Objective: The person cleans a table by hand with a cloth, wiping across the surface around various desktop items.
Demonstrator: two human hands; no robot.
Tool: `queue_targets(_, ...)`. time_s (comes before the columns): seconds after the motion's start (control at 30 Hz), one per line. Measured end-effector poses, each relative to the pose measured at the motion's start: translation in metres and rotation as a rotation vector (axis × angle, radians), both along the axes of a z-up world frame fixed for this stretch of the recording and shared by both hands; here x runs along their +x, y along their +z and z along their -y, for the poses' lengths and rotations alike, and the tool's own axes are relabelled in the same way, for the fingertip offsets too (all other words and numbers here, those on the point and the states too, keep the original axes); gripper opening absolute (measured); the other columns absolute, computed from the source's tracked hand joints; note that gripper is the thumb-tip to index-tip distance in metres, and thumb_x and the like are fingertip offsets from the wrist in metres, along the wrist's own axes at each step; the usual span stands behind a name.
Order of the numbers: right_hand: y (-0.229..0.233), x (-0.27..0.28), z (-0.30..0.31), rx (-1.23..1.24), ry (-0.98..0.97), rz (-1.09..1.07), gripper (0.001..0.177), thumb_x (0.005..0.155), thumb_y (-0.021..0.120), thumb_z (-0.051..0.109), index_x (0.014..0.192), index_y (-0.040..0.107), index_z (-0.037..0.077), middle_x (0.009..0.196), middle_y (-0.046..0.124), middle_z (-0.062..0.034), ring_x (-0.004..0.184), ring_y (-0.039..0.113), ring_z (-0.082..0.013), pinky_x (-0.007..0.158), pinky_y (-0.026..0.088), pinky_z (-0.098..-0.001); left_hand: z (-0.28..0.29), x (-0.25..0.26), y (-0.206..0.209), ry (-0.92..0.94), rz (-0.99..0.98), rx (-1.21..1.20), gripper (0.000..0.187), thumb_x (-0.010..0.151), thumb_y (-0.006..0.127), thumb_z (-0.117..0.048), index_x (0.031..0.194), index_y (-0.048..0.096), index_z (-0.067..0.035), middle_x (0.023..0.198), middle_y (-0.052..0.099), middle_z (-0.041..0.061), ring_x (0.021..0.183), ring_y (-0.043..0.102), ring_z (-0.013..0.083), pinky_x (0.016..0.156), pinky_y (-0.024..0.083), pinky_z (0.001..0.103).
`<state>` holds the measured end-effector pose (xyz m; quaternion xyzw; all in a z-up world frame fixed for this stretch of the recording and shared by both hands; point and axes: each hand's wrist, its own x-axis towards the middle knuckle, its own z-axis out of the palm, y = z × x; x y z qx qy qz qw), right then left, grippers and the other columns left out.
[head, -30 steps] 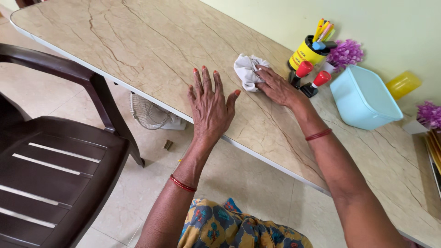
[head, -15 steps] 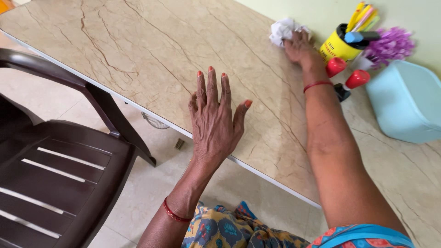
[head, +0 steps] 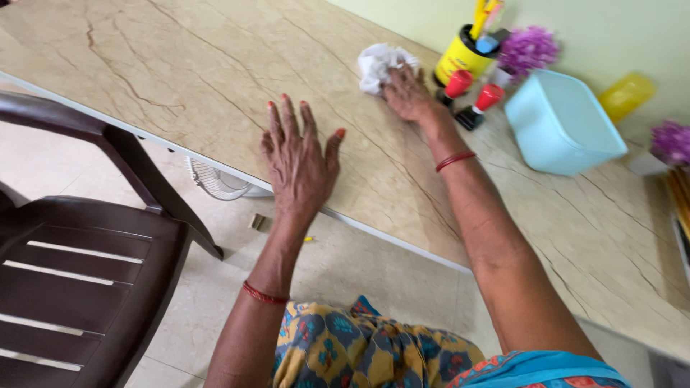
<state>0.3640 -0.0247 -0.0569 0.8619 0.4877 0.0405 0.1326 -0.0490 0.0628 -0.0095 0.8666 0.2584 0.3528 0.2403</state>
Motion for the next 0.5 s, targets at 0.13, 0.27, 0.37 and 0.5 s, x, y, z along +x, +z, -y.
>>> queue_targets(0.13,0.018,-0.095,0.034,-0.038,0.191,0.138,0.044,0.113,0.032,0.032,0.145,0.051,0.009,0.171,0.024,-0.0172,0.159,0.007,-0.0418,0.123,0.012,-0.0688,-0.001,0.003,-0.001,-0.003,-0.05,-0.017,0.078,0.104,0.048,-0.056,0.151,0.044,0.006,0.161,0.029,0.031,0.152,0.021,0.0466,0.115,0.025,0.065)
queue_targets(0.27,0.04,-0.18,0.075,0.071,0.334,0.073,0.047,0.109,0.039,0.029,0.147,0.046,0.003,0.164,0.03,-0.0157,0.157,0.009,-0.037,0.122,0.013,-0.0666,-0.002,0.006,-0.005,-0.009,-0.078,-0.011,0.078,0.104,0.046,-0.057,0.152,0.043,0.005,0.16,0.031,0.031,0.152,0.021,0.0453,0.116,0.023,0.065)
queue_targets(0.37,0.062,-0.245,0.118,0.172,0.389,-0.026,0.05,0.108,0.043,0.027,0.149,0.043,-0.001,0.163,0.031,-0.0174,0.159,0.012,-0.0328,0.126,0.016,-0.0593,-0.004,0.007,-0.006,-0.015,-0.079,0.0,0.079,0.105,0.044,-0.059,0.151,0.044,0.006,0.16,0.031,0.032,0.151,0.023,0.0446,0.116,0.023,0.064)
queue_targets(0.5,0.088,-0.32,0.171,0.271,0.374,-0.102,0.054,0.108,0.045,0.023,0.157,0.037,0.002,0.166,0.029,-0.0128,0.159,0.018,-0.0295,0.125,0.018,-0.0532,-0.003,0.007,-0.01,-0.011,-0.08,0.003,0.078,0.106,0.042,-0.058,0.151,0.044,0.006,0.159,0.035,0.03,0.151,0.025,0.0444,0.116,0.022,0.065)
